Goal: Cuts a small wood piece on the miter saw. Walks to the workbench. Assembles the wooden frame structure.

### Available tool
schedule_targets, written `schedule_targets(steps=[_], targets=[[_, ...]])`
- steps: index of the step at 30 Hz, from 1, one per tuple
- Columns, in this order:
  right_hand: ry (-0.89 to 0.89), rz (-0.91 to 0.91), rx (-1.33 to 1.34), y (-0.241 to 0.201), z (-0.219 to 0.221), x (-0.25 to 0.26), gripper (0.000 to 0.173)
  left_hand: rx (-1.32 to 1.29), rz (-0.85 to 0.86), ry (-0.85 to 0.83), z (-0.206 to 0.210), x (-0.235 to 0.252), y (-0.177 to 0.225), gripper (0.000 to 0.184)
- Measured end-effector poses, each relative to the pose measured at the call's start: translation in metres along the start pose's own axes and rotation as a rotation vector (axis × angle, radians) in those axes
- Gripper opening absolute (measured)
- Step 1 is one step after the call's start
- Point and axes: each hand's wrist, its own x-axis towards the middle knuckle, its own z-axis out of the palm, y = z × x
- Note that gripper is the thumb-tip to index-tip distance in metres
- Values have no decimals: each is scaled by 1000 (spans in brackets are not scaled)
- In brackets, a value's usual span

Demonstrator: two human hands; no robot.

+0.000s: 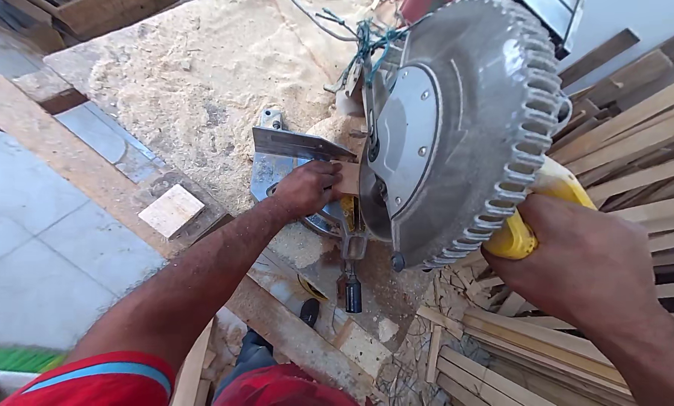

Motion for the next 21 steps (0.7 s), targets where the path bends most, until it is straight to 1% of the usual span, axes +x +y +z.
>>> schedule_targets(steps=[12,21], targets=[[19,6,4,-3,6,-4,36,-14,-38,-49,-4,3,2,40],[-23,22,0,-1,4,-2,36,-19,-39,-42,-3,4,1,39]])
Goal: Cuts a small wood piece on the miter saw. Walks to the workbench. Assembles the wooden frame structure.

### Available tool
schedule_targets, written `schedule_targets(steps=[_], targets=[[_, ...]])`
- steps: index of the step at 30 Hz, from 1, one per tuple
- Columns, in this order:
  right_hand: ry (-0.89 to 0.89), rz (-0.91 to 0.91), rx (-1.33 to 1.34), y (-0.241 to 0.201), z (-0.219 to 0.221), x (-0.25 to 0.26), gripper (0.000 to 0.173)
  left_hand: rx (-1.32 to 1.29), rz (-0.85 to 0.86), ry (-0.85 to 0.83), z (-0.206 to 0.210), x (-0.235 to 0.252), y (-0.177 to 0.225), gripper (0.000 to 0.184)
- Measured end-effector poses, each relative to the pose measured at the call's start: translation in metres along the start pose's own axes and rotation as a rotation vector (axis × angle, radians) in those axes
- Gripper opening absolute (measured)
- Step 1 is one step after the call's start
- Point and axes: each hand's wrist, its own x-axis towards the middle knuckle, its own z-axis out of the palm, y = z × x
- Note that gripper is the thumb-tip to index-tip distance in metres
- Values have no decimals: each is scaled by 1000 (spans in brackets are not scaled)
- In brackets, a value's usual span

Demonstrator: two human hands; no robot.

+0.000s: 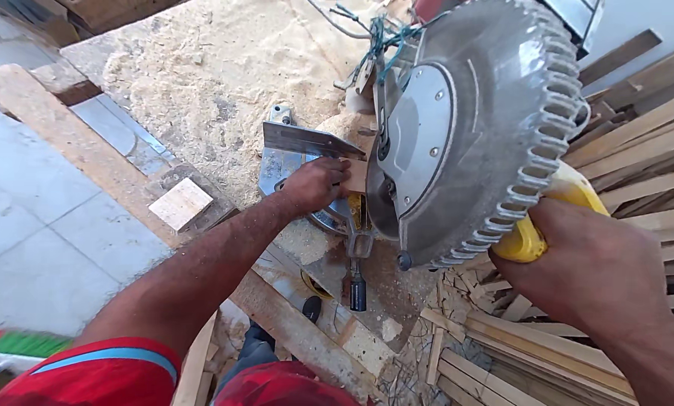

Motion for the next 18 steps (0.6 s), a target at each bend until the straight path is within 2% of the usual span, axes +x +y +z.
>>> schedule_targets(steps=[8,18], targets=[[5,26,-9,-6,0,-2,35,-7,-18,-21,-3,1,2,39],[107,-9,1,-8,13,-9,37,6,4,2,-2,1,2,37]])
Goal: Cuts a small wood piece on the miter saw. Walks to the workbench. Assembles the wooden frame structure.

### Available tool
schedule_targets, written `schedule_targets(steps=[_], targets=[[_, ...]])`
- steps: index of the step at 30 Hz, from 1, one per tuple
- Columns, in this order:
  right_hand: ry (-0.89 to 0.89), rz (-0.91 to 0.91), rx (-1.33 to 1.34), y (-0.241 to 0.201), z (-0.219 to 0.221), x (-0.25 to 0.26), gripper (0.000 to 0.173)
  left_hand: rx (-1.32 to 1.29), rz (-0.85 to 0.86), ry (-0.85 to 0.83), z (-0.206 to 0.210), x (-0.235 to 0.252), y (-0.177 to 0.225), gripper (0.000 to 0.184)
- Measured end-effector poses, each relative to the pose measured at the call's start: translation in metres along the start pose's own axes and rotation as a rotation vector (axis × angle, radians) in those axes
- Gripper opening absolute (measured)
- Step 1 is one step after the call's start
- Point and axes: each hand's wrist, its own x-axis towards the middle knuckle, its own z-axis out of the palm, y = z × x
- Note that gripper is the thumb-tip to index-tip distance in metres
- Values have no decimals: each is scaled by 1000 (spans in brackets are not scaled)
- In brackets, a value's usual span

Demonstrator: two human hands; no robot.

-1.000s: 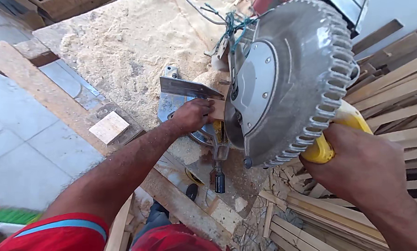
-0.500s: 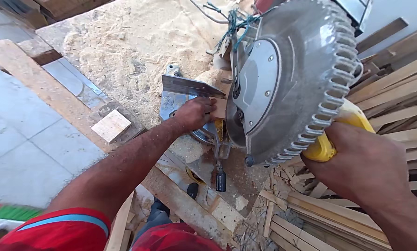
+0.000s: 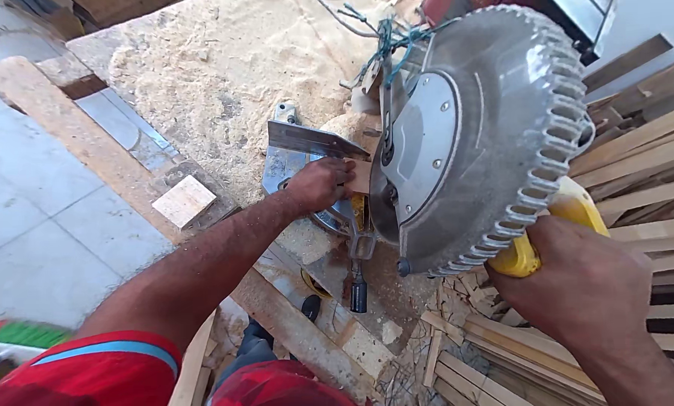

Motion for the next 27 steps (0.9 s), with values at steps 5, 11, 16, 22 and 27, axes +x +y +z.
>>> schedule_targets(steps=[5,11,16,22,27], targets=[[38,-7,-5,-3,5,-4,36,-1,6,-29,-2,1,1,37],[50,6,-10,-5,15,-11,36,-4,-25,-45,-4,2,2,37],[47,-5,20,-15,47,-29,35,1,-20,-48,-5,3,3,36],[-199,45,49,17,-15,15,35,15,-39,-51,-5,4,2,37],[165,142,93,45,-63,71,54,4,-89,-71,-11,1,10,42]])
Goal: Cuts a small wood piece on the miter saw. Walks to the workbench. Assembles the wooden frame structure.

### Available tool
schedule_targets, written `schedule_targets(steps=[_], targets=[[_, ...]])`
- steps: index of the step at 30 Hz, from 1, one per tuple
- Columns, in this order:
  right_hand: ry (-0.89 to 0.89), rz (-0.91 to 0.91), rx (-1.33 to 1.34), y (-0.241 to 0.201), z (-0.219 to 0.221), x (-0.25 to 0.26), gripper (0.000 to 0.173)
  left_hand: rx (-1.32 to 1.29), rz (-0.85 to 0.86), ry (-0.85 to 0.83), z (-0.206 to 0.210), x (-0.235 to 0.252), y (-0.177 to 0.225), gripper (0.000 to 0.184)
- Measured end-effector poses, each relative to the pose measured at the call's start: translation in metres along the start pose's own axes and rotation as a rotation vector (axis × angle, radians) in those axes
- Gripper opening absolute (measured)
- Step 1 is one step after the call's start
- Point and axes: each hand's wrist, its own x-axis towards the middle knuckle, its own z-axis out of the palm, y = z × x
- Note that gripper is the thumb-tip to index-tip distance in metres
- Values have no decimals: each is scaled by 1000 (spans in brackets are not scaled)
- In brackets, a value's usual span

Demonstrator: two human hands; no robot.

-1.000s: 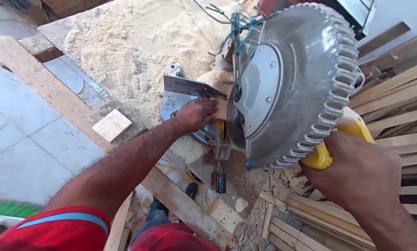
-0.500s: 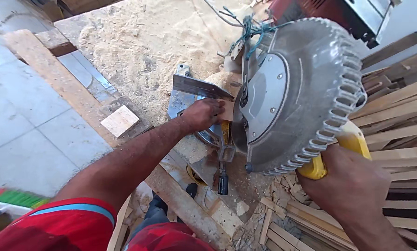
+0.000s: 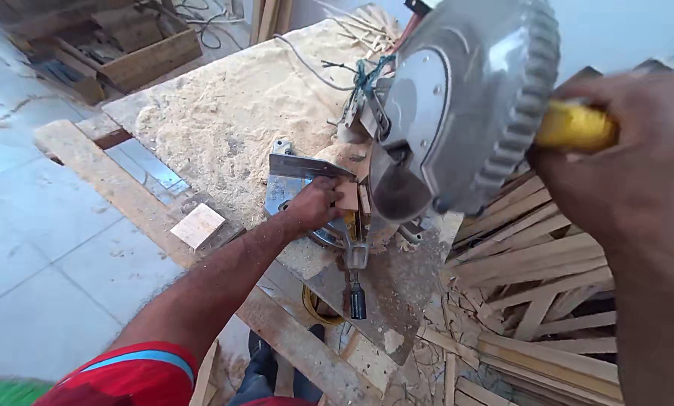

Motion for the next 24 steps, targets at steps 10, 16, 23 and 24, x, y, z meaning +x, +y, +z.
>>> schedule_targets(steps=[10,16,23,24], targets=[[10,234,900,-163,82,-207,14,-547,-244,215,-46,-151,64,64],[-328,334,1388,-254,130,-190,33,-1145,-268,617,-88,-289,89,73],[-791,168,1754,-346,146,-103,41,-992,-249,616,-113,-327,98,73],[-908,212,1823,-356,151,-94,43,-952,-254,590,-118,-333,93,75]])
